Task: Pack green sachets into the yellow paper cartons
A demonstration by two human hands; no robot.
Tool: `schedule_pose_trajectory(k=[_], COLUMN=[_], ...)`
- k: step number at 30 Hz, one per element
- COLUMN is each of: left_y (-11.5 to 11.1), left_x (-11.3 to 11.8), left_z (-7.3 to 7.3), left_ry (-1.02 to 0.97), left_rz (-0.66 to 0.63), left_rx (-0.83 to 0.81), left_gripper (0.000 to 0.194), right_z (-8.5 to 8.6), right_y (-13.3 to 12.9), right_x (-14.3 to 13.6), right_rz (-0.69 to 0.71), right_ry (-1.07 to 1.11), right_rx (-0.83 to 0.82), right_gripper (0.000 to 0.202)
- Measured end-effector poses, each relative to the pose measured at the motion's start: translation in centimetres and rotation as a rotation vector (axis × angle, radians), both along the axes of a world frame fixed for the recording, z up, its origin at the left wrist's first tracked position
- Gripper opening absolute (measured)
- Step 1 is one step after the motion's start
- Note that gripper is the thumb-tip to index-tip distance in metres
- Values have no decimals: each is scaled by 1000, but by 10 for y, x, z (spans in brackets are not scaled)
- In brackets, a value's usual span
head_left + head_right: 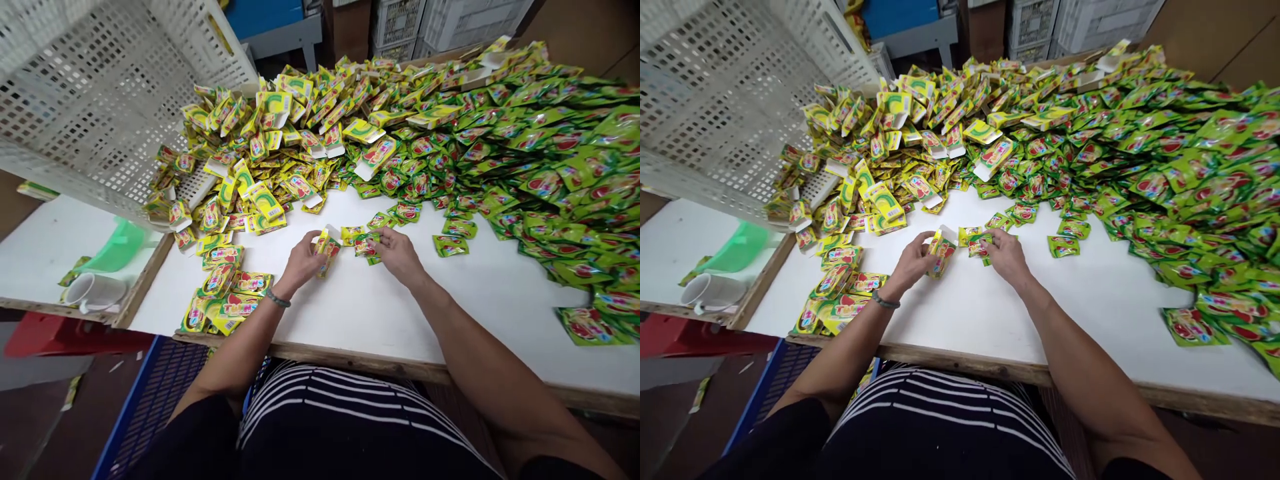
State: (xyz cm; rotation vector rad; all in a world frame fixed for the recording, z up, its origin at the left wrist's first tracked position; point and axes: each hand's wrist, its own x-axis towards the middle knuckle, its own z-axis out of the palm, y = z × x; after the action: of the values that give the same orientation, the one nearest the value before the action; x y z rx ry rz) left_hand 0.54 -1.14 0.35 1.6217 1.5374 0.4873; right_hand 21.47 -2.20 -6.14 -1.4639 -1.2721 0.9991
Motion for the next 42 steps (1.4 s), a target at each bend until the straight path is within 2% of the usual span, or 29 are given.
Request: schedule_pose_trajectory(k=[3, 5, 7, 10, 13, 16, 18, 21, 24, 28, 31, 33, 35, 38, 42], left_y=[-3, -6, -9, -11, -10, -7, -3, 2, 6, 8, 7, 6, 4, 1, -1], left_x=[-2, 1, 5, 7, 6, 3, 0, -6, -9, -9, -8, -7, -6, -3, -2], left_z=[-10, -16, -18, -18, -19, -22, -23, -26, -27, -28, -29, -30, -31, -30, -23], left_ry=[-437, -599, -676, -705, -680, -655, -647, -643, -668, -681, -669, -653, -643, -676, -741], left_rz=[43, 48, 64, 88, 104, 141, 180, 246, 301, 334, 345, 342, 319, 269, 228], left_rx=[-203, -273, -288, -318, -383, -405, -402, -397, -393, -401, -408, -400, -387, -365, -355], left_gripper=[50, 53, 53, 52, 54, 55, 54, 53, 52, 51, 52, 52, 52, 53, 55], right_z=[12, 19, 23, 22, 15, 10, 9, 8, 5, 2, 7, 13, 17, 21, 23], right_y=[0, 0, 0, 0, -1, 3, 10, 22, 29, 24, 19, 16, 12, 5, 1], right_x=[-2, -3, -3, -4, -12, -22, -23, -20, -18, -17, -11, -6, -6, -15, -23], right_rz=[-29, -8, 60, 172, 208, 179, 92, -11, 54, 114, 92, 12, -53, -5, 17], right_ry=[225, 168, 18, -143, -182, -204, -257, -485, -728, -838, -764, -584, -296, 73, 135], right_rx=[17, 59, 77, 96, 107, 111, 124, 155, 135, 80, 35, 19, -19, -93, -78], right_gripper=[30, 27, 22, 17, 18, 26, 29, 36, 37, 38, 24, 17, 24, 35, 38])
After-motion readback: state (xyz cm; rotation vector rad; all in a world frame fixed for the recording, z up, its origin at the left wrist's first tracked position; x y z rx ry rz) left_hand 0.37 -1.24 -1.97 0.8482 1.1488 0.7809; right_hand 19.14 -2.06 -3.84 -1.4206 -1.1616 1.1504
